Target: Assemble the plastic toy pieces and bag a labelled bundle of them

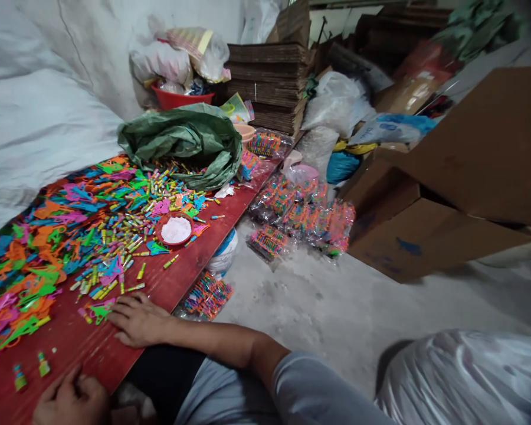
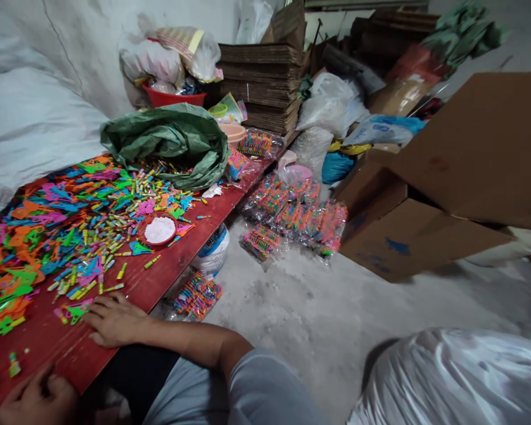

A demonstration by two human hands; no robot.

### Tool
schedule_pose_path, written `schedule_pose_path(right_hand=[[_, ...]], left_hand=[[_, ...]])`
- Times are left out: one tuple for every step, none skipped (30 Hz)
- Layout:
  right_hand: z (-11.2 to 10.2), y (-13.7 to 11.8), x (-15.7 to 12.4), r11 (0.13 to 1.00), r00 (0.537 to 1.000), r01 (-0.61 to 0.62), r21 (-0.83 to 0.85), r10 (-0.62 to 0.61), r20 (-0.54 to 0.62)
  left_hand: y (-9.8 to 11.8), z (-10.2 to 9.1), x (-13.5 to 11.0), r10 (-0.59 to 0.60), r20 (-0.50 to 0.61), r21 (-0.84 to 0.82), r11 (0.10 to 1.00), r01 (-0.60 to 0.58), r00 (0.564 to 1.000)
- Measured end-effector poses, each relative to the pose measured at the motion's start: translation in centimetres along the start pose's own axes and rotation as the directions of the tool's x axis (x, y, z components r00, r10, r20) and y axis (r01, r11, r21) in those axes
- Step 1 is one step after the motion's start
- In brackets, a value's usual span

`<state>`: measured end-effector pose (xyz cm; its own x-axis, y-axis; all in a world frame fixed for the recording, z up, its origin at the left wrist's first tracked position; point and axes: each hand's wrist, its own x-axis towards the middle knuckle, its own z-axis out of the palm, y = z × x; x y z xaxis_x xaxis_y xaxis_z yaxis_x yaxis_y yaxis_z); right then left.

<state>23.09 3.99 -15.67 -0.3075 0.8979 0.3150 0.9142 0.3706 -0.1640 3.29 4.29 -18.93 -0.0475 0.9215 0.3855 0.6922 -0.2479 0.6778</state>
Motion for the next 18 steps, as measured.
schedule_pose_path(right_hand=[[-0.1,0.0,0.0,1.0,1.0,0.001,0.002,-0.001,0.009],[-0.2,-0.1,0.0,1.0,1.0,-0.001,0.005,0.001,0.021],[-0.4,-0.2,0.0,1.0,0.999,-0.004,0.008,0.004,0.035],[-0.5,-0.2,0.1,1.0,0.999,-0.008,0.011,0.007,0.047],[-0.7,-0.3,0.1,1.0,0.998,-0.013,0.014,0.012,0.056],[-0.7,-0.3,0.1,1.0,0.998,-0.019,0.015,0.018,0.061],[-0.7,-0.3,0.2,1.0,0.998,-0.025,0.014,0.024,0.063],[-0.6,-0.2,0.3,1.0,0.998,-0.028,0.012,0.027,0.063],[-0.4,0.0,0.3,0.999,0.998,-0.029,0.013,0.029,0.062],[-0.2,0.2,0.4,0.999,0.998,-0.028,0.019,0.027,0.062],[0.1,0.3,0.4,0.999,0.998,-0.023,0.033,0.021,0.062],[0.3,0.5,0.3,0.998,0.998,-0.014,0.058,0.01,0.061],[0.6,0.6,0.2,0.996,0.998,-0.004,0.094,-0.001,0.056],[0.8,0.6,0.0,0.99,0.999,0.001,0.141,-0.006,0.036],[0.9,0.5,-0.3,0.98,1.0,0.003,0.198,-0.004,0.004],[1.0,0.4,-0.6,0.966,0.999,0.0,0.259,0.01,-0.038],[1.0,0.4,-0.9,0.945,0.992,-0.013,0.327,0.052,-0.111],[1.0,0.5,-1.1,0.921,0.982,-0.02,0.388,0.091,-0.166]], left_hand=[[0.3,0.0,0.0,0.025,-0.045,0.033,0.999,-0.024,0.999],[0.6,0.0,-0.1,0.056,-0.075,0.068,0.996,-0.051,0.996],[0.8,-0.1,-0.2,0.087,-0.089,0.097,0.992,-0.078,0.992],[0.9,-0.2,-0.3,0.112,-0.084,0.112,0.988,-0.102,0.99],[1.0,-0.2,-0.3,0.134,-0.068,0.122,0.985,-0.125,0.989],[0.8,-0.2,-0.4,0.152,-0.055,0.127,0.981,-0.144,0.987],[0.6,-0.1,-0.4,0.165,-0.044,0.127,0.979,-0.158,0.985],[0.3,0.0,-0.4,0.172,-0.033,0.126,0.978,-0.167,0.984],[-0.1,0.2,-0.4,0.175,-0.023,0.13,0.977,-0.171,0.984],[-0.5,0.4,-0.4,0.176,-0.016,0.138,0.975,-0.172,0.984],[-0.9,0.6,-0.4,0.178,-0.019,0.144,0.974,-0.173,0.984],[-1.1,0.8,-0.6,0.185,-0.029,0.144,0.973,-0.179,0.982],[-1.2,0.8,-1.0,0.192,-0.039,0.137,0.973,-0.185,0.981],[-1.1,0.8,-1.5,0.197,-0.059,0.125,0.974,-0.189,0.979],[-0.9,0.7,-2.0,0.2,-0.073,0.11,0.975,-0.191,0.977],[-0.5,0.6,-2.5,0.172,-0.088,0.107,0.981,-0.163,0.981],[-0.1,0.5,-3.0,0.163,-0.094,0.106,0.983,-0.153,0.982],[0.2,0.6,-3.3,0.143,-0.073,0.103,0.985,-0.135,0.987]])
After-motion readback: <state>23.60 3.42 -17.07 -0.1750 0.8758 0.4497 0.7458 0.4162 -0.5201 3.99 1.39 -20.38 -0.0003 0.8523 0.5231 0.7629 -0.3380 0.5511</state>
